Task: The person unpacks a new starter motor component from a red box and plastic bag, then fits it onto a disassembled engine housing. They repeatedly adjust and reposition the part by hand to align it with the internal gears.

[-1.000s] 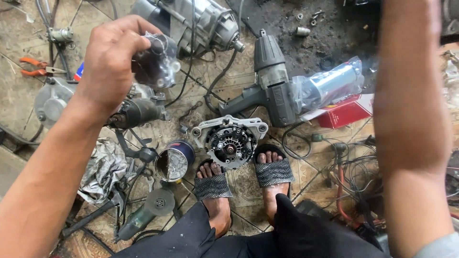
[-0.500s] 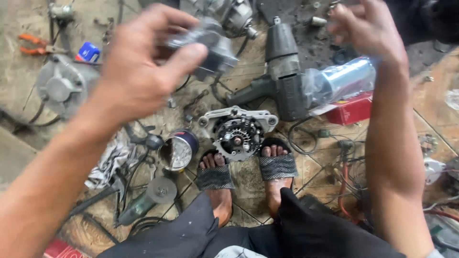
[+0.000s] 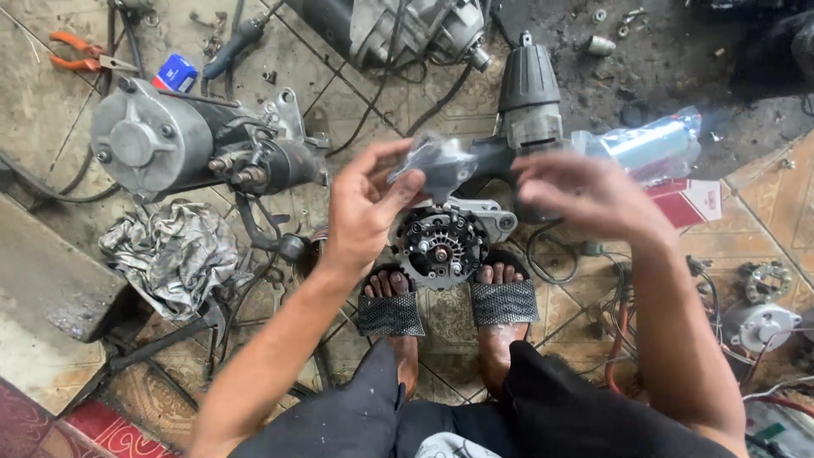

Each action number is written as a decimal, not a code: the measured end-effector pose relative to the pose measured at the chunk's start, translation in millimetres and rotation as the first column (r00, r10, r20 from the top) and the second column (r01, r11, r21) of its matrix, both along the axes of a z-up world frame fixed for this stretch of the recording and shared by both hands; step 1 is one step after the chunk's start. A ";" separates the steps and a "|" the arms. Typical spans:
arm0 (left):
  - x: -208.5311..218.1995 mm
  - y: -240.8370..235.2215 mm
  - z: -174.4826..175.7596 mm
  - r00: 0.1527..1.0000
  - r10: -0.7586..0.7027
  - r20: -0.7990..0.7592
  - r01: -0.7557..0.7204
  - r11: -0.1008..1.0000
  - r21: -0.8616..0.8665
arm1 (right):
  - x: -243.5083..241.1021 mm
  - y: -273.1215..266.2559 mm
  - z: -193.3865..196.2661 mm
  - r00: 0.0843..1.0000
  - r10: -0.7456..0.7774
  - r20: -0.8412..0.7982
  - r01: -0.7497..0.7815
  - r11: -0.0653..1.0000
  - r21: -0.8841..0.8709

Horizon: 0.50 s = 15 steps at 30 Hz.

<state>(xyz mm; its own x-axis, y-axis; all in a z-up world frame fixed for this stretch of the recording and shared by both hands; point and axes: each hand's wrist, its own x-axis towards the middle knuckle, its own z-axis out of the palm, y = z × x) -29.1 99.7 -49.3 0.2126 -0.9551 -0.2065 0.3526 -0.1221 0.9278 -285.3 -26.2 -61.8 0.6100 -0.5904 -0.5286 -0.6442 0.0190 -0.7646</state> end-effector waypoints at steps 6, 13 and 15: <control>3.0 11.6 -17.3 0.991 0.130 -0.014 -0.124 0.970 0.210 | 20.4 0.3 11.4 0.990 0.098 -0.098 -0.080 0.981 0.174; 4.8 8.2 -20.2 0.988 0.128 -0.081 -0.111 0.976 0.187 | 24.6 0.3 -6.9 0.999 0.050 -0.020 -0.047 0.988 0.148; 4.1 11.6 -25.0 0.974 0.126 -0.187 -0.085 0.974 0.212 | 25.4 0.0 -10.9 0.996 0.089 -0.014 -0.087 0.992 0.095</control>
